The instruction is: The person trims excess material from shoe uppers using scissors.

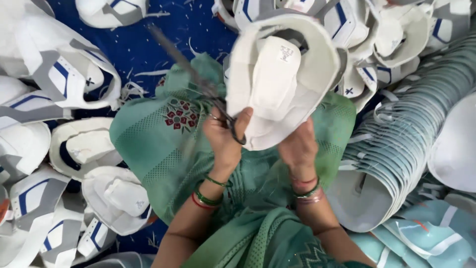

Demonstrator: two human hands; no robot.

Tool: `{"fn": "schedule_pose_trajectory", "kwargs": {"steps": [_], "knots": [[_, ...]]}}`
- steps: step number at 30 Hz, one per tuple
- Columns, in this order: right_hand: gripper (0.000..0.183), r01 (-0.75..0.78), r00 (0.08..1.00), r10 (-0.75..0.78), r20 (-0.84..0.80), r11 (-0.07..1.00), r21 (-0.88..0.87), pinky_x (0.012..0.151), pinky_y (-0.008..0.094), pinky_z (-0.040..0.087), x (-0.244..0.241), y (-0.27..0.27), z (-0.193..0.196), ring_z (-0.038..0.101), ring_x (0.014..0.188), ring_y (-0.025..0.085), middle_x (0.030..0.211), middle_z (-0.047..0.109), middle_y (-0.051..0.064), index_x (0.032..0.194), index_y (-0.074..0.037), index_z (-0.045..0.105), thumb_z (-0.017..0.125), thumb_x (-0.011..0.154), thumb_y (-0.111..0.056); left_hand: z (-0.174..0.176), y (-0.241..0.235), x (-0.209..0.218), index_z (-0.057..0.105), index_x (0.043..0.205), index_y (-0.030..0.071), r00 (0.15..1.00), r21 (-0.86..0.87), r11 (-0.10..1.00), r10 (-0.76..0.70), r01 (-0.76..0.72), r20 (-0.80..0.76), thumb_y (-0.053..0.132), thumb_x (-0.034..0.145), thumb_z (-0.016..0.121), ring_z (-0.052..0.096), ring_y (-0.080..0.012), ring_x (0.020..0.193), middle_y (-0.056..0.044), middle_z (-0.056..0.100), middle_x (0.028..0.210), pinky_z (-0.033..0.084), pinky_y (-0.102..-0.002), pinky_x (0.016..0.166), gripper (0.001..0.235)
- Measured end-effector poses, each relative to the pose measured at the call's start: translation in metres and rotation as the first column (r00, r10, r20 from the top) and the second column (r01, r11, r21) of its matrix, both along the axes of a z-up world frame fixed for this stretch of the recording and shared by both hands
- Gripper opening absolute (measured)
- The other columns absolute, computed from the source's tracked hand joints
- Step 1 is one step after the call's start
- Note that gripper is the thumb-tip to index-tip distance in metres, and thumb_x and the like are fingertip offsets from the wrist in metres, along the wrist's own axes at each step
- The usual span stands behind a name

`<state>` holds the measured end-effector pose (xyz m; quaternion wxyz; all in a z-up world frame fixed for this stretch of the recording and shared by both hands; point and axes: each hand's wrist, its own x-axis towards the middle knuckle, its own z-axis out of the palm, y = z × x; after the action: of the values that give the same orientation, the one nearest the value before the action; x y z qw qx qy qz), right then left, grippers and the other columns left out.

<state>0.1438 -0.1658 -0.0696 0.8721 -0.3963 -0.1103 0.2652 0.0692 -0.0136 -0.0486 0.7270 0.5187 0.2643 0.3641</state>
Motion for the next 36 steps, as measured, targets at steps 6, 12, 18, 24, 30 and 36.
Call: {"fn": "schedule_pose_trajectory", "kwargs": {"steps": [6, 12, 18, 24, 30, 36], "knots": [[0.074, -0.083, 0.989, 0.123, -0.082, 0.924, 0.374, 0.093, 0.036, 0.049, 0.007, 0.022, 0.028, 0.056, 0.096, 0.023, 0.106, 0.06, 0.014, 0.144, 0.003, 0.043, 0.055, 0.11, -0.061, -0.01, 0.001, 0.0, 0.063, 0.099, 0.0, 0.995, 0.097, 0.991, -0.096, 0.096, -0.007, 0.006, 0.089, 0.08, 0.059, -0.0024, 0.086, 0.002, 0.069, 0.094, 0.052, -0.02, 0.077, 0.021], [0.074, -0.08, 0.971, 0.161, -0.174, 0.914, 0.397, 0.08, 0.036, 0.05, 0.026, 0.023, 0.049, 0.056, 0.09, 0.024, 0.095, 0.056, 0.014, 0.147, -0.004, 0.045, 0.048, 0.105, -0.065, -0.002, 0.01, -0.003, 0.061, 0.092, 0.0, 0.974, 0.069, 0.973, -0.215, 0.22, -0.07, 0.002, 0.086, 0.083, 0.055, -0.0036, 0.078, 0.0, 0.065, 0.086, 0.047, -0.02, 0.069, 0.023], [0.07, 0.217, 0.938, -0.123, -0.324, 0.938, 0.271, 0.116, 0.047, 0.049, 0.052, 0.003, 0.033, 0.06, 0.129, 0.031, 0.141, 0.064, 0.013, 0.152, -0.006, 0.05, 0.052, 0.105, -0.057, -0.011, 0.013, -0.02, 0.062, 0.089, -0.002, 0.924, 0.03, 0.935, -0.345, 0.354, -0.164, 0.003, 0.083, 0.087, 0.063, -0.0089, 0.075, -0.005, 0.068, 0.082, 0.053, -0.023, 0.067, 0.026], [0.067, 0.203, 0.966, -0.145, -0.214, 0.939, 0.279, 0.126, 0.048, 0.041, 0.061, -0.005, 0.052, 0.057, 0.138, 0.029, 0.151, 0.06, 0.009, 0.154, -0.007, 0.05, 0.063, 0.103, -0.049, -0.012, 0.014, -0.04, 0.065, 0.093, -0.003, 0.93, 0.005, 0.945, -0.321, 0.327, -0.179, 0.0, 0.084, 0.08, 0.074, -0.0121, 0.084, -0.008, 0.077, 0.093, 0.061, -0.026, 0.076, 0.018], [0.065, 0.198, 0.967, -0.138, -0.215, 0.936, 0.29, 0.126, 0.049, 0.04, 0.062, -0.009, 0.053, 0.056, 0.14, 0.029, 0.153, 0.058, 0.007, 0.154, -0.01, 0.048, 0.063, 0.103, -0.048, 0.02, 0.019, -0.038, 0.072, 0.092, -0.002, 0.792, 0.338, 0.831, -0.185, 0.442, -0.581, 0.004, 0.082, 0.085, 0.069, -0.0129, 0.073, -0.012, 0.075, 0.082, 0.056, -0.031, 0.07, 0.018], [0.054, 0.206, 0.958, -0.166, -0.232, 0.965, 0.16, 0.119, 0.05, 0.043, 0.055, -0.024, 0.015, 0.06, 0.131, 0.032, 0.142, 0.062, 0.012, 0.146, -0.004, 0.053, 0.064, 0.102, -0.032, 0.006, 0.011, -0.036, 0.065, 0.096, -0.001, 0.906, 0.197, 0.901, -0.333, 0.388, -0.261, 0.013, 0.08, 0.085, 0.07, -0.011, 0.087, -0.005, 0.075, 0.097, 0.059, -0.028, 0.079, 0.029]]}}
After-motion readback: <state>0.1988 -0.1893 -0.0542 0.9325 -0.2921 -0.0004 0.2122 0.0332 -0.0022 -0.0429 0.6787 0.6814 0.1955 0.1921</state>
